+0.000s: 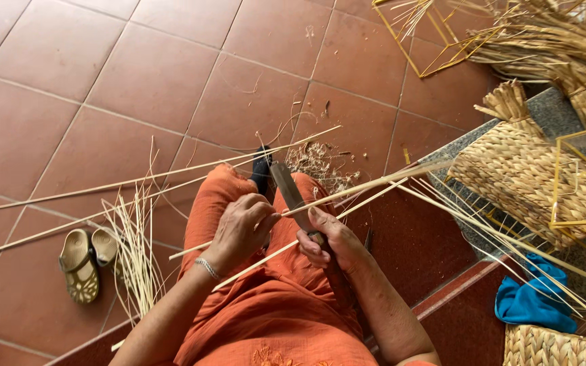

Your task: The person sits on a tiled floor and uses a knife to shave thin strips from bamboo rods. They repeatedly hold a rod, shave its surface, and set it aside, accumulating shavings on the floor.

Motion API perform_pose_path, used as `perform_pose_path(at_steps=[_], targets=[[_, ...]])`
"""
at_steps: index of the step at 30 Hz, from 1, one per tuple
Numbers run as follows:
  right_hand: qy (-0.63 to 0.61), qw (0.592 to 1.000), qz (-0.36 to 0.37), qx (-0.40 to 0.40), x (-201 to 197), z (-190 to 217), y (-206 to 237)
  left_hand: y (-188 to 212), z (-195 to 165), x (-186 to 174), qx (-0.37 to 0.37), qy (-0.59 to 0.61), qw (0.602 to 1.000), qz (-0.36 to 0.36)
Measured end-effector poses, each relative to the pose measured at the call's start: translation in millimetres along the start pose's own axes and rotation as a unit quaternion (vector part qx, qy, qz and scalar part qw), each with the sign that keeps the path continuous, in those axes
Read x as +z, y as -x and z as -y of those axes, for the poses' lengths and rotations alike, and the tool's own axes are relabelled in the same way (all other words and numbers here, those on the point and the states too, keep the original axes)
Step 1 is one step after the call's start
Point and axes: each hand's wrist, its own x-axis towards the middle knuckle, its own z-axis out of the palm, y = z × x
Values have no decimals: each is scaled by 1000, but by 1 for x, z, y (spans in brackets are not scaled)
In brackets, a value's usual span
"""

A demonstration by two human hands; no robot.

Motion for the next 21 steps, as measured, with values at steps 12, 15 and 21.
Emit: perform_pose_path(at_steps=[12, 15, 21], targets=[[13, 1000, 17, -1, -17, -10, -18, -57, -13, 24, 71, 159, 981, 89], [-39, 998, 55, 19, -20, -4, -19, -43, 2, 19, -19, 275, 954, 122], [-75, 995, 60, 9, -33, -9, -22, -4, 16, -5, -74, 431, 898, 38]])
